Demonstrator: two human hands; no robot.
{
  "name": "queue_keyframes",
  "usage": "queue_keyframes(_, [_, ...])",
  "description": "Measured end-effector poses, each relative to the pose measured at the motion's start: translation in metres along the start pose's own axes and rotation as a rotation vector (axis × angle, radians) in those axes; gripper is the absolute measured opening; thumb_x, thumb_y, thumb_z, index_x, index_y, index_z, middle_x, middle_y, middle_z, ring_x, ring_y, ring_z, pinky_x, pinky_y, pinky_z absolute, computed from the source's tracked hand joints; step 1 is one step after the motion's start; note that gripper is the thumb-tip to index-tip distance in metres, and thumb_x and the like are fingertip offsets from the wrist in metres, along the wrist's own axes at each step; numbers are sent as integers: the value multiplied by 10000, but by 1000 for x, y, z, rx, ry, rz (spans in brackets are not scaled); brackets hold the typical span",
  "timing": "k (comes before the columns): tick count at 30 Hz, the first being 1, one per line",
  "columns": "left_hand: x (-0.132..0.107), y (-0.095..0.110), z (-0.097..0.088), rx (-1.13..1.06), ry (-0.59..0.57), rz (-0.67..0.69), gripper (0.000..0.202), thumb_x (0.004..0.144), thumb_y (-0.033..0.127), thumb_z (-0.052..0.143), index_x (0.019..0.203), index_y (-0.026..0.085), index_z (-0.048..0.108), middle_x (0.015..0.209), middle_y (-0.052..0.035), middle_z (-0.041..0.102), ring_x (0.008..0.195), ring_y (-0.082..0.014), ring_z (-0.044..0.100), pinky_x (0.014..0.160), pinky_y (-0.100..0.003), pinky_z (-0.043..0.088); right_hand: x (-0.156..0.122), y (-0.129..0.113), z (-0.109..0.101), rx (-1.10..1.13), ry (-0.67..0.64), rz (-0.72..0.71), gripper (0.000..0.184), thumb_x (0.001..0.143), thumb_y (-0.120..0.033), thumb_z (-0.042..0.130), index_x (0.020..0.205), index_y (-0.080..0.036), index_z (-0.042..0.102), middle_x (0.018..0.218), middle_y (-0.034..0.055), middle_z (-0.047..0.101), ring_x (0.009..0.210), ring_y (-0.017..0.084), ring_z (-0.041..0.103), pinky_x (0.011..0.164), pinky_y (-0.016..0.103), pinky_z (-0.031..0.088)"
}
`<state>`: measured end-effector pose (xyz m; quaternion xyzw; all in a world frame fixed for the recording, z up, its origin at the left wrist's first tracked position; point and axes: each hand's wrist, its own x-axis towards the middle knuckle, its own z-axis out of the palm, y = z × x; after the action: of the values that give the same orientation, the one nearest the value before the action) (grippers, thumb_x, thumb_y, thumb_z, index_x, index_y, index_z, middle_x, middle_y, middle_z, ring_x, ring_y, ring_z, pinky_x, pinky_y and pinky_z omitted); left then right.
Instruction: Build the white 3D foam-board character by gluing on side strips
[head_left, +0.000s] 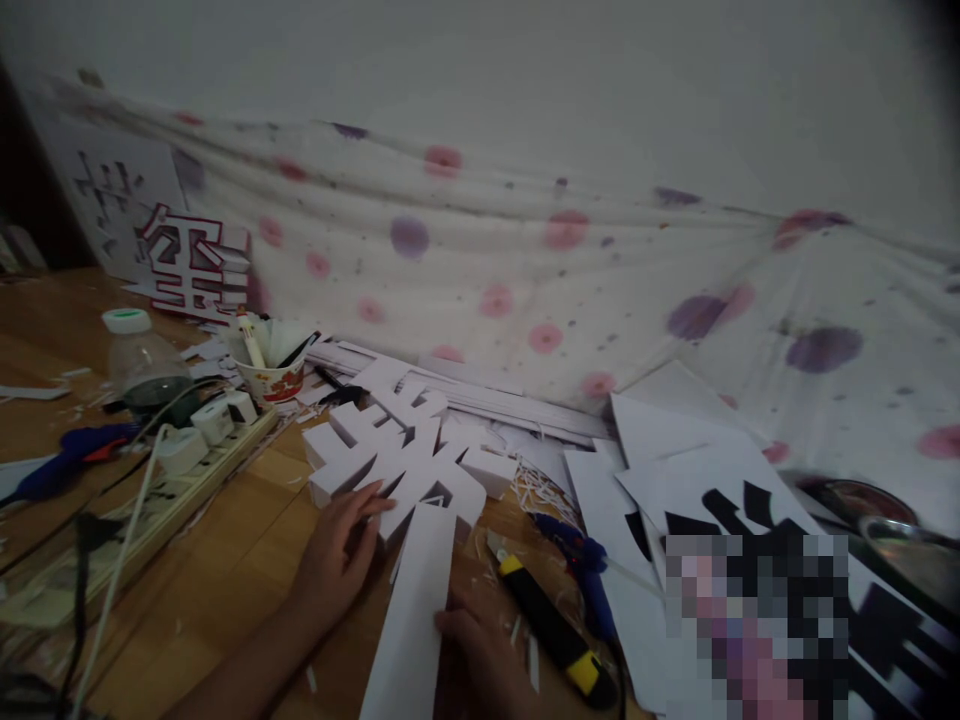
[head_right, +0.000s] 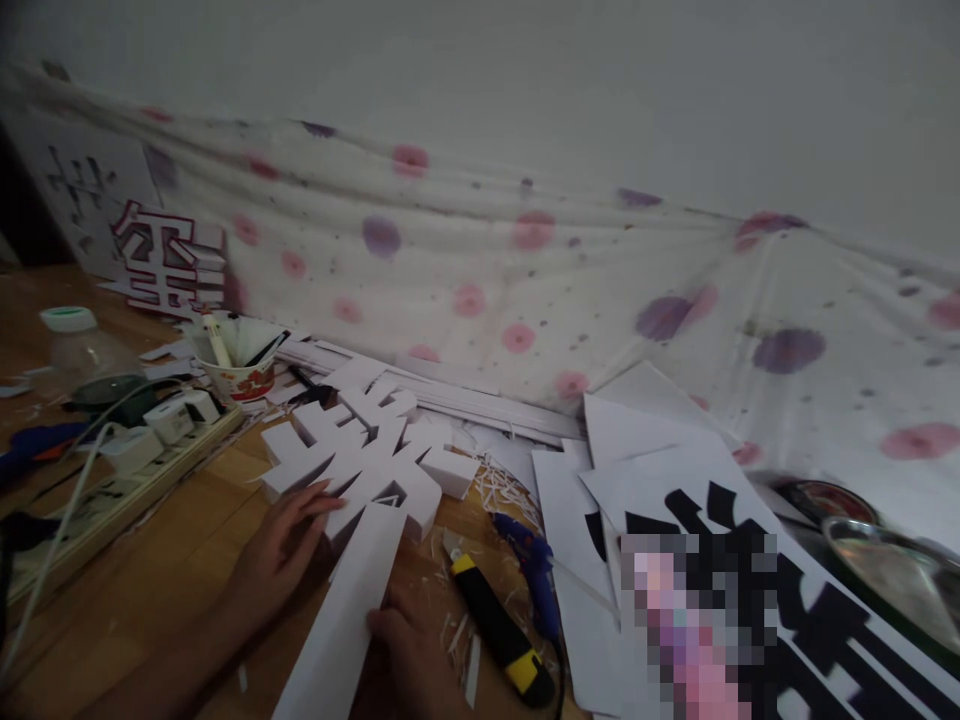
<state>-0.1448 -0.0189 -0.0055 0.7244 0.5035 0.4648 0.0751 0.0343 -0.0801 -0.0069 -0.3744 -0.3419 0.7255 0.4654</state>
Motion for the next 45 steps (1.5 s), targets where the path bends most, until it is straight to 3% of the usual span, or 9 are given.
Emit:
queue_keyframes(3, [-1,1,0,-8,3,16,355,870,229,438,1225,219,444,1039,-42,685,1090,-213,544,922,-409,438,-1,-4,-4,103,19,59,302,627,-223,530,885,-218,688,753,23,682,796,240,603,713,350,458])
queue_keyframes(8, [1,15,-3,-79,22,-22,315,876,253,439,1189,233,472,1082,-43,650,1049,-195,562,908,-376,459,-4,-23,-12,-4,95,-20,291,652,-249,619,933,-230,695,922,24,691,890,236,596,809,352,442])
queue_keyframes(12, [7,39,-6,-214,-139,-159,326,885,329,433,1201,249,458,1111,-50,617,904,-162,615,786,-312,528,-5,-30,-2,15,96,-67,359,678,-319,673,1034,-267,661,998,19,677,962,239,589,839,357,440])
queue_keyframes(17, [4,58,-3,-228,-381,-146,658,776,375,601,1354,274,301,1323,-85,495,1124,-236,543,927,-402,480,3,-24,5,11,21,-165,366,697,-337,678,1057,-279,650,1021,21,672,983,242,584,846,352,437])
queue_keyframes(22, [-15,56,2,-174,-440,-133,970,654,248,703,1428,313,122,1443,-86,353,1269,-296,406,998,-482,414,6,-16,-5,-23,47,-155,316,671,-369,709,955,-235,679,890,25,676,842,211,598,769,320,444])
queue_keyframes(27, [-31,51,8,-103,-423,-112,960,660,220,687,1434,309,126,1432,-99,363,1259,-301,419,976,-481,437,0,-20,-8,-15,82,-70,254,641,-377,727,834,-218,680,721,-12,626,715,172,578,693,280,433])
queue_keyframes(35, [-4,52,-9,1,-185,-45,325,864,322,466,1178,260,520,1151,-61,607,1075,-228,561,906,-408,486,4,-27,-22,-52,264,-135,184,661,-330,635,805,-217,628,703,-15,626,711,184,578,656,279,446])
queue_keyframes(39, [4,41,-7,75,-131,27,331,819,328,524,1135,234,553,1097,-67,624,1033,-244,567,885,-414,491,0,-30,-23,-99,357,-101,200,635,-338,625,789,-210,626,723,-11,635,735,191,575,670,271,441])
queue_keyframes(45, [-1,32,5,105,-86,109,359,823,271,503,1181,253,525,1185,-73,576,1141,-260,494,961,-456,424,-3,-36,-26,-326,284,-109,183,637,-317,589,755,-195,657,760,6,649,839,225,560,777,304,406])
